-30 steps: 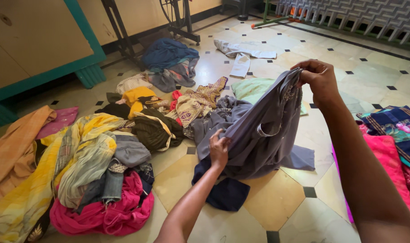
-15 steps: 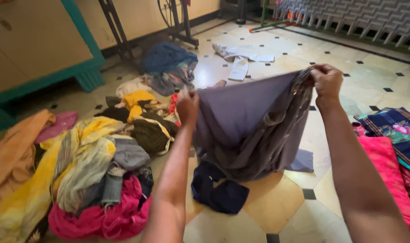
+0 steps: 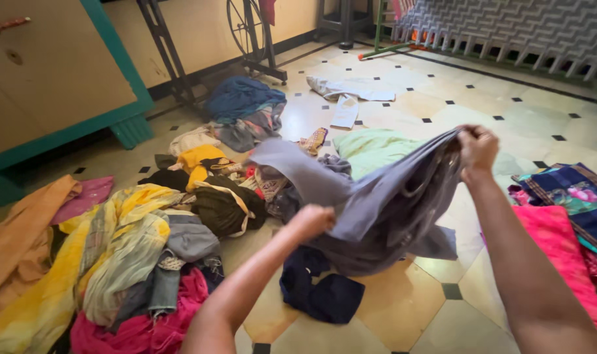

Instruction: The person picks up a grey piece of clothing from a pile on the floor and unfolds it by hand.

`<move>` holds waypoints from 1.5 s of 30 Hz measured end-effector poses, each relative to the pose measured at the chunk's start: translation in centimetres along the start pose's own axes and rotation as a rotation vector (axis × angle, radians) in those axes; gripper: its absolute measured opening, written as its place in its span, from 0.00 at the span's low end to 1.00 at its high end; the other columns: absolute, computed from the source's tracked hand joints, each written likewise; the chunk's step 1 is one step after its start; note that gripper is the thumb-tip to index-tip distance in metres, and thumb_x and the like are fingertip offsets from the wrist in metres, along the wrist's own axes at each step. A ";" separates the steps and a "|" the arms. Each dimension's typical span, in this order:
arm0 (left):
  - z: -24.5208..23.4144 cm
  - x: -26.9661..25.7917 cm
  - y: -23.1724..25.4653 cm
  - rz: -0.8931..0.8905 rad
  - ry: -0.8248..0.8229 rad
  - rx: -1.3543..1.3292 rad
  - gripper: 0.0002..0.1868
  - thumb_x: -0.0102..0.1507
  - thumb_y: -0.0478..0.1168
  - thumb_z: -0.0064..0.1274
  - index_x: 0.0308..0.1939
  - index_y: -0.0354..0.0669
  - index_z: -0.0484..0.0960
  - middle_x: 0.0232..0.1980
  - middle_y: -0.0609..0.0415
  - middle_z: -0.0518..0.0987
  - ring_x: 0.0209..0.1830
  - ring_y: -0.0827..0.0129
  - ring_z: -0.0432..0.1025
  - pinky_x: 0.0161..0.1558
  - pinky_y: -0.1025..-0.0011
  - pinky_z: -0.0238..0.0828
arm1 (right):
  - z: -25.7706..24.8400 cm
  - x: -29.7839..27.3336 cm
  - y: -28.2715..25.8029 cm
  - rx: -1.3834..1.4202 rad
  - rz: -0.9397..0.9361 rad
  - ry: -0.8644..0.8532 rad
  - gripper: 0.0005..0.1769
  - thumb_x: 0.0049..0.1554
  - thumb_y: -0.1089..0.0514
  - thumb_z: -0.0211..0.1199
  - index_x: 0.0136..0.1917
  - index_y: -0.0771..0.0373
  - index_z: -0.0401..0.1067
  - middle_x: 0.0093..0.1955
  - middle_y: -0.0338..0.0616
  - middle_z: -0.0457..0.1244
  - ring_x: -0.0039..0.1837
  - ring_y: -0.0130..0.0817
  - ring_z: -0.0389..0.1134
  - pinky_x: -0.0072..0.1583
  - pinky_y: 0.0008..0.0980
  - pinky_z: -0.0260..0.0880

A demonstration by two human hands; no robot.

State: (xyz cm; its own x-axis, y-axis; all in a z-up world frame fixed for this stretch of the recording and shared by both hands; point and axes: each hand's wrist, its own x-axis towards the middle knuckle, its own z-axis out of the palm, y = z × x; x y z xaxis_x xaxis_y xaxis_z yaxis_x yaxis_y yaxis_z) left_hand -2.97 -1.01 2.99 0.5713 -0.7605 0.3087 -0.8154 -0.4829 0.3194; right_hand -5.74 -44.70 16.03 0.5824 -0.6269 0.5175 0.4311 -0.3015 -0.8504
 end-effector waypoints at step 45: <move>13.3 8.0 -2.0 -0.120 0.095 -0.120 0.12 0.60 0.49 0.60 0.45 0.55 0.89 0.63 0.59 0.76 0.65 0.55 0.64 0.64 0.52 0.59 | -4.2 -0.5 -4.6 0.646 0.196 -0.704 0.08 0.63 0.70 0.55 0.53 0.70 0.74 0.49 0.47 0.69 0.50 0.32 0.71 0.56 0.30 0.71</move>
State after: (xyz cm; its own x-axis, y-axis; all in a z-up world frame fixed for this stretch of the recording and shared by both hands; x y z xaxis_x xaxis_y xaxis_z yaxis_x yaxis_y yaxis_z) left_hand 1.96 -11.97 -7.11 0.6747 -0.6535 0.3432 -0.7271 -0.5081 0.4617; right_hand -10.96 -46.03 19.32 0.8721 0.0121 0.4892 0.4553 0.3462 -0.8202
